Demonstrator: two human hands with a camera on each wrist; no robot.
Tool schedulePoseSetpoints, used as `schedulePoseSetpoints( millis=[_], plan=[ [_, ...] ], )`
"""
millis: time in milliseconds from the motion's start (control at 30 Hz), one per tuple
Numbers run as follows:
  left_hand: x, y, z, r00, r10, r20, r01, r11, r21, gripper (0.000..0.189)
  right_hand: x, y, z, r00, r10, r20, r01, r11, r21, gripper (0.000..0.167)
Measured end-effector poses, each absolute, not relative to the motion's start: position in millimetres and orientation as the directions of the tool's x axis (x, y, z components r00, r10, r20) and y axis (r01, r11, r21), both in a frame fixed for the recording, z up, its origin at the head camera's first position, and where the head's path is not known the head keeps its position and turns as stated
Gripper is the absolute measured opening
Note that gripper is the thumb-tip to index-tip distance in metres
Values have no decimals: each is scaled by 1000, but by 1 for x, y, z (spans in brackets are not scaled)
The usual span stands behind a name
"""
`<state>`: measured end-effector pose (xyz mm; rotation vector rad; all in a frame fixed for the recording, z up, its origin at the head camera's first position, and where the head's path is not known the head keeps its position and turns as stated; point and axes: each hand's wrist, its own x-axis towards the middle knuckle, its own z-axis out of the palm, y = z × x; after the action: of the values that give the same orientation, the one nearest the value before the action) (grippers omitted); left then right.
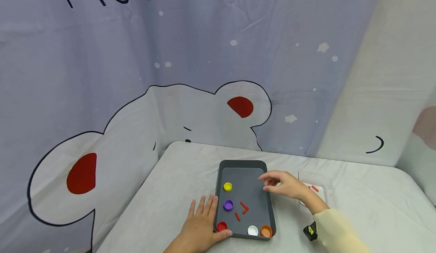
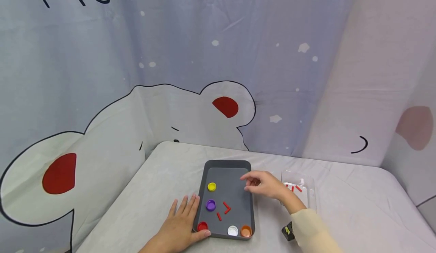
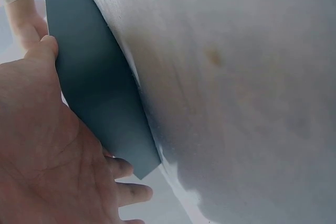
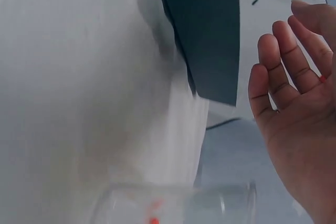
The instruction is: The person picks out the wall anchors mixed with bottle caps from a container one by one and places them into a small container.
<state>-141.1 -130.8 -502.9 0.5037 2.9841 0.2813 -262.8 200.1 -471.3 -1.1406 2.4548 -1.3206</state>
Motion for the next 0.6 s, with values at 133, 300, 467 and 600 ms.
schedulePoseSetpoints(
  millis=[133, 300, 467, 600],
  plan=[
    [-141, -131, -505, -942, 329, -60, 313, 931, 186, 113, -262, 188, -476, -690, -691, 214, -558, 321, -765, 29],
    [-141, -131, -505, -941, 331, -64, 315, 930, 189, 113, -258, 176, -478, -699, -697, 162, -521, 340, -783, 33],
    [-142, -130, -504, -942, 327, -81, 307, 933, 189, 114, -255, 164, -480, -685, -716, 136, -528, 359, -769, 32],
    [-142, -130, -504, -941, 326, -85, 307, 933, 186, 114, -252, 155, -485, -662, -738, 130, -542, 353, -763, 31]
  ],
)
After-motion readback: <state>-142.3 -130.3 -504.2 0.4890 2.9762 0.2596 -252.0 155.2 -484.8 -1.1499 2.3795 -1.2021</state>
